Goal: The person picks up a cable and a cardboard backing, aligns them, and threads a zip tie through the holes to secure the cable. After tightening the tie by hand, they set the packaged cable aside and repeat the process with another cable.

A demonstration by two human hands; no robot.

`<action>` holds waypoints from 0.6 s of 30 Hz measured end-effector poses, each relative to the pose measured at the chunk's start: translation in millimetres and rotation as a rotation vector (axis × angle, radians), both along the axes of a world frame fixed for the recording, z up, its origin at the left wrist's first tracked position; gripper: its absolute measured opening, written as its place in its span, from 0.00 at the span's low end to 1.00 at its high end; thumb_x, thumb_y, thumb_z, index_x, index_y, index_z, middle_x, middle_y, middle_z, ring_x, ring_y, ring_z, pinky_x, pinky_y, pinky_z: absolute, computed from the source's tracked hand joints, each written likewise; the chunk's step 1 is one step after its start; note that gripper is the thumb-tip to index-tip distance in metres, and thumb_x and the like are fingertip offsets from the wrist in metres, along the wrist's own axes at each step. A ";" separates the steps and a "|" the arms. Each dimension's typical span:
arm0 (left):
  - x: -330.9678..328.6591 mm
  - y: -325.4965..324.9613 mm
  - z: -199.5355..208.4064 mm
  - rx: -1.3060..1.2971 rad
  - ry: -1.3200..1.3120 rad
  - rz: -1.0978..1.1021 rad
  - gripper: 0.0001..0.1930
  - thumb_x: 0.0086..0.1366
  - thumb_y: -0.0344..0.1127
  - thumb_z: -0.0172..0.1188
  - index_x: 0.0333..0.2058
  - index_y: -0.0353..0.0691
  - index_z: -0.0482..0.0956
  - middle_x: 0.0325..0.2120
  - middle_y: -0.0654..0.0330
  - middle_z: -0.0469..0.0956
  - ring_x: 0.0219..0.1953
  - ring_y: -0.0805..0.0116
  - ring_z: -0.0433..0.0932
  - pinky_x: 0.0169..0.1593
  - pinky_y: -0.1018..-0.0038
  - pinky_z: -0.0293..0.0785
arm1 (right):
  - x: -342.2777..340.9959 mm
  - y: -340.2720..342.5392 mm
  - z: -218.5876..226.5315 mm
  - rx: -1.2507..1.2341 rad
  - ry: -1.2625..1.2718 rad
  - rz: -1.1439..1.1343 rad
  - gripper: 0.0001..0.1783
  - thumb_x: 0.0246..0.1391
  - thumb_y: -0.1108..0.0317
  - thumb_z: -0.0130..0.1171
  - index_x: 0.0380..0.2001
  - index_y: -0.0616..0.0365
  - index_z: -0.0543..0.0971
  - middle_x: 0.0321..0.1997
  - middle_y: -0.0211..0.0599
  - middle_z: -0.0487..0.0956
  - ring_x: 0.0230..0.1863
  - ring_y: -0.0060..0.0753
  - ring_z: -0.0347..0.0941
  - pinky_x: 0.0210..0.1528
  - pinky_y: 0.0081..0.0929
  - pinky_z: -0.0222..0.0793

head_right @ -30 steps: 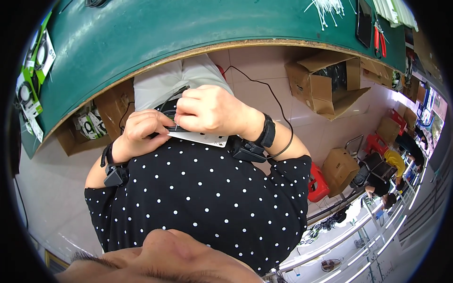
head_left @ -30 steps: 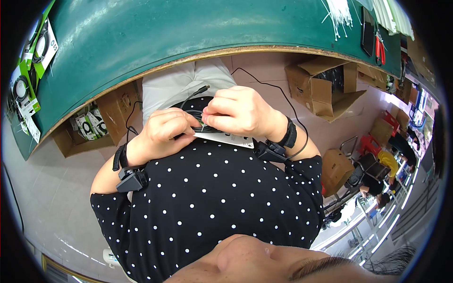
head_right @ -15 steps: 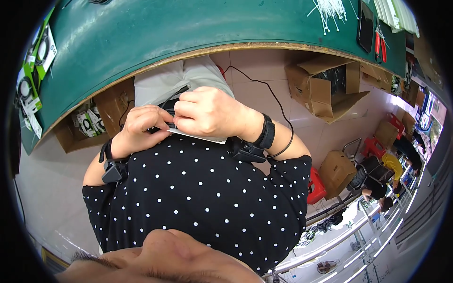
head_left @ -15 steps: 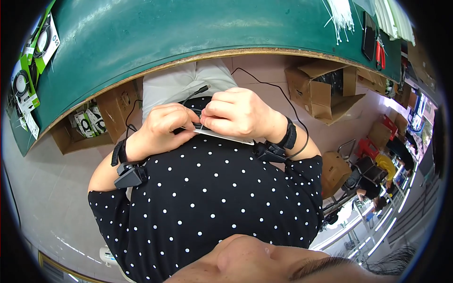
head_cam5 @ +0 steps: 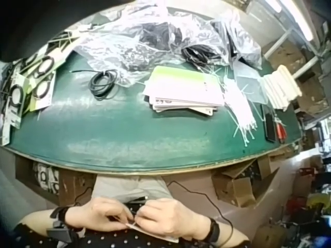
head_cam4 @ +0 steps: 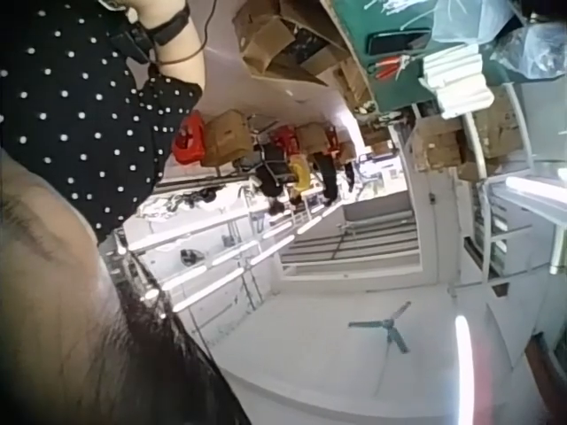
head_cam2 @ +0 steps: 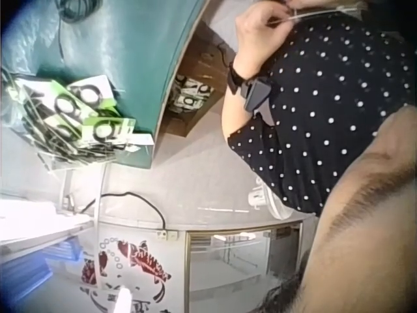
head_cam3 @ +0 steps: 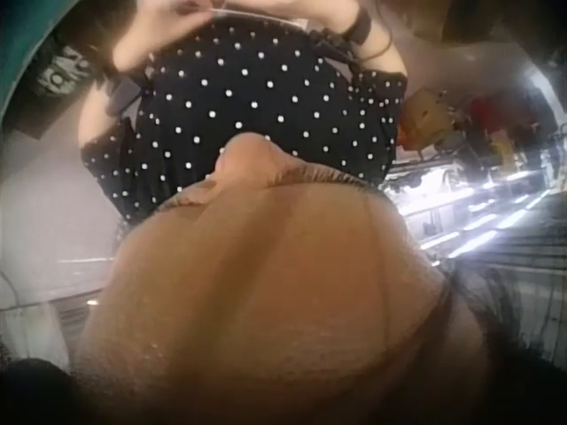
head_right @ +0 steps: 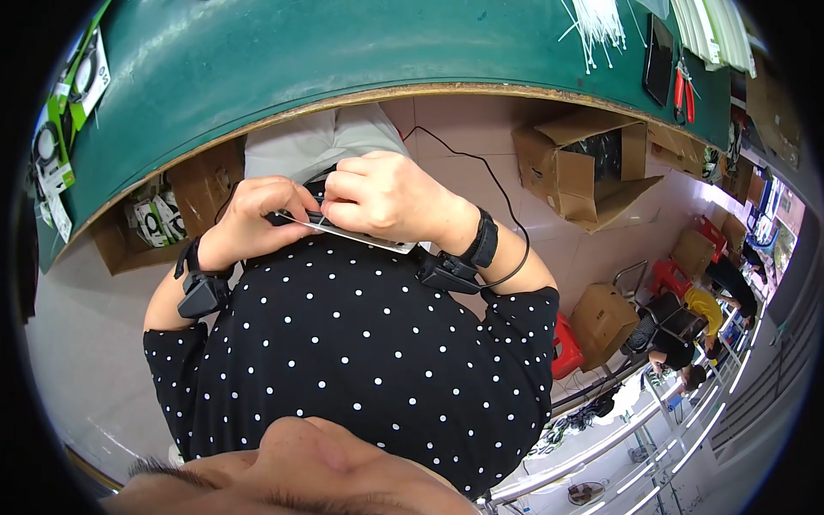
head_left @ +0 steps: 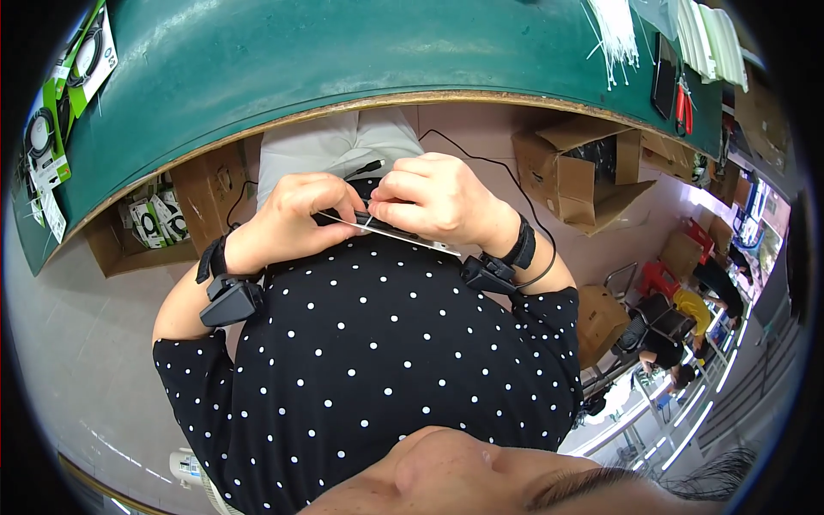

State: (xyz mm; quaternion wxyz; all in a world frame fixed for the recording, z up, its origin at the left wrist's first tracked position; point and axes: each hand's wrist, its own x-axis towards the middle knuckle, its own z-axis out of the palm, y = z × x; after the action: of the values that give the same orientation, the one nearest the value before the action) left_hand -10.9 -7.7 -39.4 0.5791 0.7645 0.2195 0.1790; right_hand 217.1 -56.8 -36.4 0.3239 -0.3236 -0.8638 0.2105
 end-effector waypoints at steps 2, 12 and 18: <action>0.8 1.5 -0.4 -0.016 0.013 -0.005 0.11 0.42 0.23 0.70 0.22 0.38 0.74 0.28 0.58 0.82 0.30 0.63 0.81 0.33 0.73 0.76 | 0.1 0.9 -1.7 0.003 -0.009 0.002 0.05 0.39 0.71 0.64 0.21 0.53 0.77 0.25 0.25 0.75 0.25 0.24 0.73 0.20 0.22 0.66; 5.1 6.1 -5.7 -0.087 0.079 -0.030 0.11 0.44 0.26 0.71 0.21 0.37 0.75 0.28 0.58 0.82 0.31 0.62 0.81 0.37 0.72 0.77 | -1.5 4.9 -13.0 -0.016 0.033 -0.026 0.04 0.40 0.71 0.64 0.21 0.53 0.77 0.25 0.25 0.75 0.24 0.26 0.73 0.21 0.24 0.66; 6.2 7.9 -5.7 -0.074 0.086 -0.025 0.12 0.45 0.26 0.71 0.20 0.37 0.73 0.27 0.57 0.82 0.31 0.63 0.81 0.37 0.72 0.77 | 0.0 5.0 -12.1 -0.023 0.037 -0.024 0.04 0.41 0.71 0.64 0.21 0.53 0.77 0.26 0.25 0.75 0.24 0.26 0.73 0.21 0.24 0.66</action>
State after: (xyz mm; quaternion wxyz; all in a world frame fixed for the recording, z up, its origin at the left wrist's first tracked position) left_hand -4.7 0.1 -45.1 0.5992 0.7522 0.2410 0.1304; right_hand 217.1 -51.8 -48.5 0.3385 -0.3336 -0.8513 0.2223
